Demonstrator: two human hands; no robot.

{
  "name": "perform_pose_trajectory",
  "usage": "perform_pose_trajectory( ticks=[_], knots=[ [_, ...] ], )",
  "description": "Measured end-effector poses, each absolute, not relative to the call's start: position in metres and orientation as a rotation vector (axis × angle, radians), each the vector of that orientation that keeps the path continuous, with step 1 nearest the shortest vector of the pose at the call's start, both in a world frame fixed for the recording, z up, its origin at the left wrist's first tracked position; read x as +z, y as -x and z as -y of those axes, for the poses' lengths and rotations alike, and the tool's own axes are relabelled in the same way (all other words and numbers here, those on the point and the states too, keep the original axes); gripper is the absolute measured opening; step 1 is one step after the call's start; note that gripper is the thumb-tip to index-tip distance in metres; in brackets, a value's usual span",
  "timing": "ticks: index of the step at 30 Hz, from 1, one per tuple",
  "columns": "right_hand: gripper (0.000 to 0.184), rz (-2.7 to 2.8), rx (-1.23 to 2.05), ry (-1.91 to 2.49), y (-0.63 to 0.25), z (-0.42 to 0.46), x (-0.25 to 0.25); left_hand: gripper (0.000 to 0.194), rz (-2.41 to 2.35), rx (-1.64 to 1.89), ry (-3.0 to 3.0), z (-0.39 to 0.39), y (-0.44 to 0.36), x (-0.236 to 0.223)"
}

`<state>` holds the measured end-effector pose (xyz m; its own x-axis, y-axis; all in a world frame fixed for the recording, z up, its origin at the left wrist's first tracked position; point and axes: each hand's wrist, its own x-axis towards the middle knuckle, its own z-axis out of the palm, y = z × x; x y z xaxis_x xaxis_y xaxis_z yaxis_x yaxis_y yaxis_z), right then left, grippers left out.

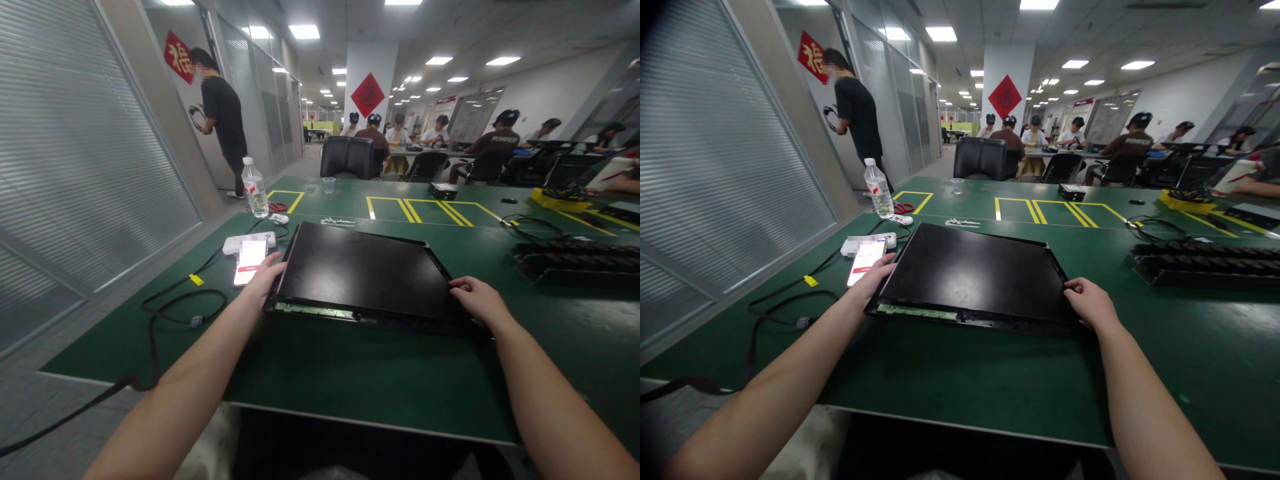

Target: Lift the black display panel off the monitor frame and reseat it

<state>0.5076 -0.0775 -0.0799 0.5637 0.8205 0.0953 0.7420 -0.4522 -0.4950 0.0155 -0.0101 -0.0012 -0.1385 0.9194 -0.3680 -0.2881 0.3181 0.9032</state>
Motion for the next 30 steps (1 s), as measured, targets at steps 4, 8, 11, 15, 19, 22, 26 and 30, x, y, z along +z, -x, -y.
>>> perform_pose_trajectory(
  ticks=[4, 8, 11, 15, 19, 22, 26, 30],
  knots=[
    [0.026, 1.247, 0.231, 2.304, -0.5086, 0.0768, -0.0813, 0.062, -1.276, 1.195, -0.681, 0.0110, -0.0158, -0.0006],
    [0.027, 1.266, 0.205, 2.290, -0.5108, 0.0762, -0.0843, 0.051, -1.278, 1.220, -0.697, 0.0101, -0.0152, -0.0034],
    [0.027, 1.271, 0.214, 2.291, -0.5108, 0.0763, -0.0847, 0.039, -1.246, 1.188, -0.735, 0.0100, -0.0155, -0.0052],
    [0.026, 1.257, 0.211, 2.288, -0.5089, 0.0768, -0.0830, 0.033, -1.265, 1.192, -0.769, 0.0105, -0.0163, -0.0054],
    [0.026, 1.264, 0.225, 2.287, -0.5073, 0.0775, -0.0810, 0.025, -1.303, 1.203, -0.812, 0.0106, -0.0149, -0.0057],
    [0.025, 1.255, 0.240, 2.285, -0.5068, 0.0780, -0.0803, 0.025, -1.293, 1.197, -0.827, 0.0108, -0.0128, -0.0069],
    [0.025, 1.259, 0.252, 2.264, -0.5077, 0.0781, -0.0805, 0.029, -1.267, 1.184, -0.816, 0.0118, -0.0124, -0.0070],
    [0.024, 1.257, 0.253, 2.244, -0.5095, 0.0773, -0.0814, 0.027, -1.257, 1.188, -0.806, 0.0126, -0.0144, -0.0056]
  ],
)
